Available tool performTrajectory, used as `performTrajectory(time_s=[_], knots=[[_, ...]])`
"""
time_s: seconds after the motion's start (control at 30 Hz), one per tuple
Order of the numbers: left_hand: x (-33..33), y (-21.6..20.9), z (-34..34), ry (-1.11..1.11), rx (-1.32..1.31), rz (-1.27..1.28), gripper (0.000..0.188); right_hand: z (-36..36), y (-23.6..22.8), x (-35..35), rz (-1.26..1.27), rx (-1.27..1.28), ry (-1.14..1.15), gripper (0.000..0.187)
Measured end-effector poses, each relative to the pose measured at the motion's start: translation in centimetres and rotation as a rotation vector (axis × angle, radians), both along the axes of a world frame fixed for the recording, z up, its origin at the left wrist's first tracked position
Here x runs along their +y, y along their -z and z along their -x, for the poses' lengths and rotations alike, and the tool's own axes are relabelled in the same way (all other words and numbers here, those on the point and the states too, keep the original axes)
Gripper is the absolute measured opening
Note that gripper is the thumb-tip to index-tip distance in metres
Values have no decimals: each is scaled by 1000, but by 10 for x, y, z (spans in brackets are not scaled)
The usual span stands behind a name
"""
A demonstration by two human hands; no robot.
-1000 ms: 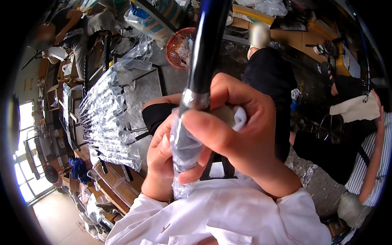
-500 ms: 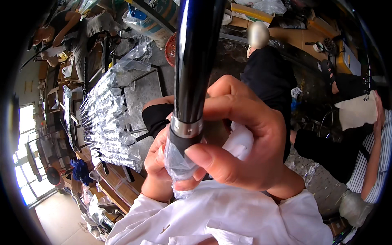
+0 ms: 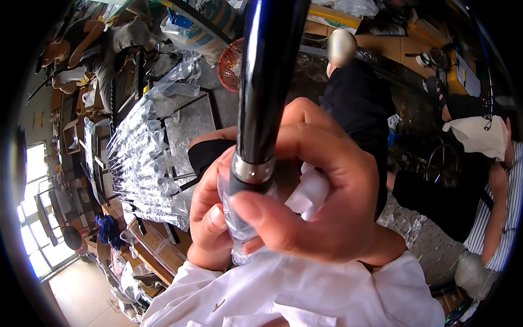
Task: The person sits on the floor in a workshop and wraps the handle of a fishing rod with plastic film. They use a white cloth to wipe the handle and smooth the plastic, then place the wrapped rod on a nearby table.
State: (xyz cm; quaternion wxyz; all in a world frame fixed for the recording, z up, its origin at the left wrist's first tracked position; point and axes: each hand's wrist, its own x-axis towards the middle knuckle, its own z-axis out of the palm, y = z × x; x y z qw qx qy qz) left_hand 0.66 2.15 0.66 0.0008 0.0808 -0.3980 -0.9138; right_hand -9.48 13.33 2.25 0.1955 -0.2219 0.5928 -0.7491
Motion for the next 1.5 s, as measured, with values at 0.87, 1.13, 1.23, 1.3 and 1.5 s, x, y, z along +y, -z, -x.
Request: performTrajectory(time_s=[0.87,1.13,1.23,1.3,1.5], knots=[[14,0,34,120,60,-5,80,41,109,18,196,-839,-68,26],[68,-15,84,167,415,514,48,62,166,34,341,-950,-237,24],[97,-18,102,194,365,598,44,52,143,45,291,-866,-237,26],[113,-17,114,215,414,651,44,41,142,53,310,-794,-254,26],[138,-20,131,247,560,938,42,24,142,65,358,-710,-292,26]])
